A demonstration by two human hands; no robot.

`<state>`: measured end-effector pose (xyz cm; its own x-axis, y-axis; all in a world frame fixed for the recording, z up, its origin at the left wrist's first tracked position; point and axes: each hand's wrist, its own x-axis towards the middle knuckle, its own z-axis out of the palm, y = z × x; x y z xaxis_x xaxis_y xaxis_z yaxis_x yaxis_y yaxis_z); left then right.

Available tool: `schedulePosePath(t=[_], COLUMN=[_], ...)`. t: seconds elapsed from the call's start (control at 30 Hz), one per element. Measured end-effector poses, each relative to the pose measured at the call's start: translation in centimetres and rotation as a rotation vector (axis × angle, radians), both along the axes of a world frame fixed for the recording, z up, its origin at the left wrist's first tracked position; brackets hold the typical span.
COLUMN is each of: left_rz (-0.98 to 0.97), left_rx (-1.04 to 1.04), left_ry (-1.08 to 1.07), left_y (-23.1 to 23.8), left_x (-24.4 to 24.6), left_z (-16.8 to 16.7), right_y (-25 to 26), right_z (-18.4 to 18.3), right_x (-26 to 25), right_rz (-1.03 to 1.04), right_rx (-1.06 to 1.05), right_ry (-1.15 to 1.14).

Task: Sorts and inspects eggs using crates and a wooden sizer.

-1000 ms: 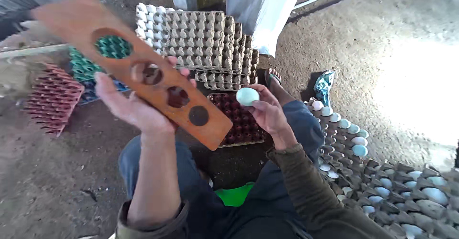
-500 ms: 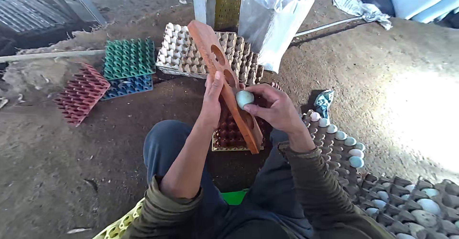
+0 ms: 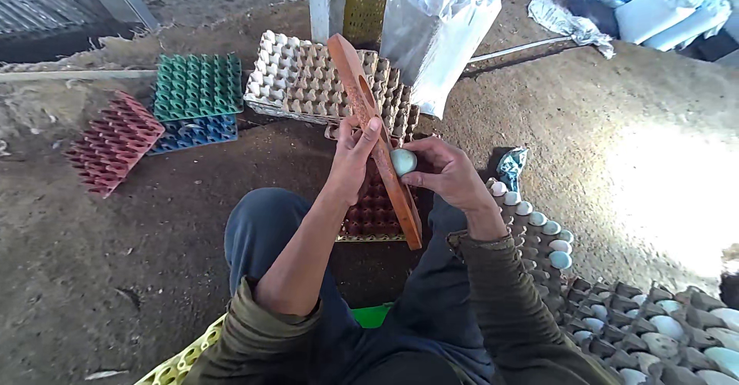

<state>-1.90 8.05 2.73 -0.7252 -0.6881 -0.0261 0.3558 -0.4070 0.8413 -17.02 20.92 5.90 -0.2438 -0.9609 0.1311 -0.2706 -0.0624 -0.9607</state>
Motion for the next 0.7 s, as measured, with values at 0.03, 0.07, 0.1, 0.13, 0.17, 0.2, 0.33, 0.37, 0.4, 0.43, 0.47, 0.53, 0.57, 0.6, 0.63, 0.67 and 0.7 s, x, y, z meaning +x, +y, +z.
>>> schedulePosePath(t=[0.03, 0.07, 0.1, 0.13, 0.17, 0.2, 0.33, 0.37, 0.4, 0.43, 0.47, 0.53, 0.57, 0.6, 0.63, 0.67, 0.7], left_rz=[-0.005, -0.010, -0.016, -0.023, -0.032, -0.034, -0.024, -0.032, -0.045, -0.055, -0.064, -0.079, -0.083, -0.089, -0.091, -0.096, -0.104], left_rx=[-0.002, -0.005, -0.015, -0.032, -0.045, -0.057, -0.107, -0.107, -0.092, -0.079, -0.066, -0.082, -0.093, -0.096, -0.101, -0.108, -0.127], left_ry=[-0.008, -0.010, -0.005, 0.005, 0.012, 0.014, 0.061, 0.075, 0.097, 0.115, 0.124, 0.109, 0.094, 0.082, 0.068, 0.052, 0.027], left_y=[0.0, 0.1, -0.1, -0.3, -0.6, -0.9, -1.7, -1.8, -1.9, -1.9, -1.9, -1.8, -1.7, -1.4, -1.1, -0.6, -0.1], left_x=[0.0, 0.0, 0.0, 0.0, 0.1, 0.1, 0.1, 0.1, 0.1, 0.0, 0.0, -0.1, -0.2, -0.3, -0.4, -0.5, -0.8], left_z=[0.0, 0.0, 0.0, -0.1, -0.2, -0.4, -0.6, -0.6, -0.6, -0.6, -0.8, -1.1, -1.1, -1.0, -0.8, -0.7, -0.7], right_y=[0.2, 0.5, 0.9, 1.3, 1.9, 2.5, 4.5, 4.9, 5.2, 5.6, 5.9, 6.4, 6.7, 6.9, 7.1, 7.2, 7.2], right_z=[-0.2, -0.6, -1.1, -1.8, -2.4, -2.8, -3.8, -4.0, -4.2, -4.4, -4.6, -5.2, -5.5, -5.9, -6.2, -6.4, -6.5], right_x=[0.0, 0.0, -0.1, -0.2, -0.3, -0.2, 0.1, 0.2, 0.3, 0.5, 0.6, 0.8, 0.9, 0.9, 1.0, 1.2, 1.3], right_rz=[-0.018, -0.043, -0.066, -0.082, -0.083, -0.076, 0.107, 0.149, 0.183, 0.211, 0.234, 0.261, 0.255, 0.220, 0.140, 0.006, -0.143], right_rx=[-0.018, -0.048, -0.095, -0.148, -0.195, -0.229, -0.361, -0.385, -0.408, -0.428, -0.445, -0.473, -0.481, -0.479, -0.463, -0.426, -0.378], right_ry=[-0.005, -0.035, -0.104, -0.205, -0.341, -0.484, -0.863, -0.922, -0.980, -1.037, -1.094, -1.176, -1.206, -1.211, -1.169, -1.064, -0.903])
